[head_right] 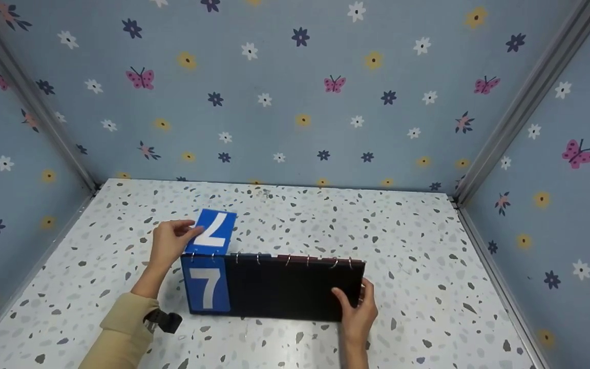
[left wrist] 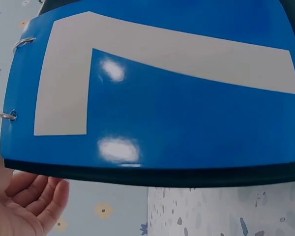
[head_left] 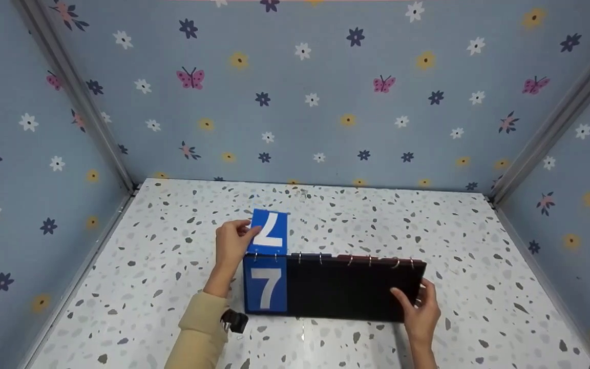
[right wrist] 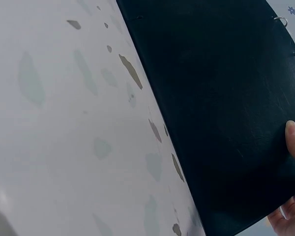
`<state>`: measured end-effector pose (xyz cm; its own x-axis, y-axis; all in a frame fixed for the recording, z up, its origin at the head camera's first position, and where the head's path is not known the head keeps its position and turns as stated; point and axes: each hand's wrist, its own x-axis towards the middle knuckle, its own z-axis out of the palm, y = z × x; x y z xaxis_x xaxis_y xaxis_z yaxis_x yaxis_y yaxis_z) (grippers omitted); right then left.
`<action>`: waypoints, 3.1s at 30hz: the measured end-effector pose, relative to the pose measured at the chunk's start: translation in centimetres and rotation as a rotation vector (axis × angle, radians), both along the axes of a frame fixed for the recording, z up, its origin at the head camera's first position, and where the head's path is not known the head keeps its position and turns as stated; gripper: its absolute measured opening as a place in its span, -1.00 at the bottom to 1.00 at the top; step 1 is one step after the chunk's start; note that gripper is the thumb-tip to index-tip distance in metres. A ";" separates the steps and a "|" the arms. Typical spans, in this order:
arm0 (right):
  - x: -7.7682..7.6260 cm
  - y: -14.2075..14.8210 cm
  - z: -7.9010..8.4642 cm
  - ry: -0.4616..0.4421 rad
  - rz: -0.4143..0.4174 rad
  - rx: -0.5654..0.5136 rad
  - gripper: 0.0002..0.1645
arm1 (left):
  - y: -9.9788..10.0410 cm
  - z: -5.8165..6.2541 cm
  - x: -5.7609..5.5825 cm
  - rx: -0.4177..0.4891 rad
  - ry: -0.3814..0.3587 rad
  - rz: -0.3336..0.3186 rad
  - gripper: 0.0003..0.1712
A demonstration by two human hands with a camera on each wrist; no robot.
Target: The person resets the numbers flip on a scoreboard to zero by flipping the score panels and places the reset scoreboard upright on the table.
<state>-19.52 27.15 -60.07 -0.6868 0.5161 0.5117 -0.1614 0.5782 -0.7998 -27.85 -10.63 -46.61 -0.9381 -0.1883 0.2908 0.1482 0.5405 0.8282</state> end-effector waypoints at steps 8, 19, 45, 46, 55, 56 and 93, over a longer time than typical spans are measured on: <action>0.9 -1.1 2.4 -0.054 -0.011 -0.051 -0.37 | -1.0 -0.5 1.3 -0.014 -0.014 -0.020 -0.68; 2.0 -2.1 4.7 -0.098 -0.020 -0.098 -0.39 | -1.2 -2.5 5.6 0.061 0.192 0.099 -0.89; -0.8 0.9 -1.6 0.066 0.005 0.023 -0.35 | 1.8 -7.5 9.8 0.216 0.078 0.225 -0.63; -0.7 0.8 -1.6 0.061 0.002 0.021 -0.35 | 1.8 -7.6 9.7 0.216 0.082 0.233 -0.63; 1.0 -1.4 2.6 -0.036 -0.009 -0.045 -0.37 | 1.8 -8.2 9.1 0.218 0.077 0.271 -0.68; 1.2 -1.7 3.2 -0.046 -0.008 -0.062 -0.37 | 1.7 -8.3 9.1 0.219 0.070 0.271 -0.68; 1.4 -1.8 3.6 -0.035 0.002 -0.076 -0.39 | -1.5 -2.7 12.8 0.465 0.009 -0.246 -0.78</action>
<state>-18.15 25.36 -56.44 -0.7048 0.5509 0.4469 -0.1338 0.5154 -0.8465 -15.03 -12.12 -49.29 -0.9686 -0.0742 0.2374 0.2329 0.0643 0.9704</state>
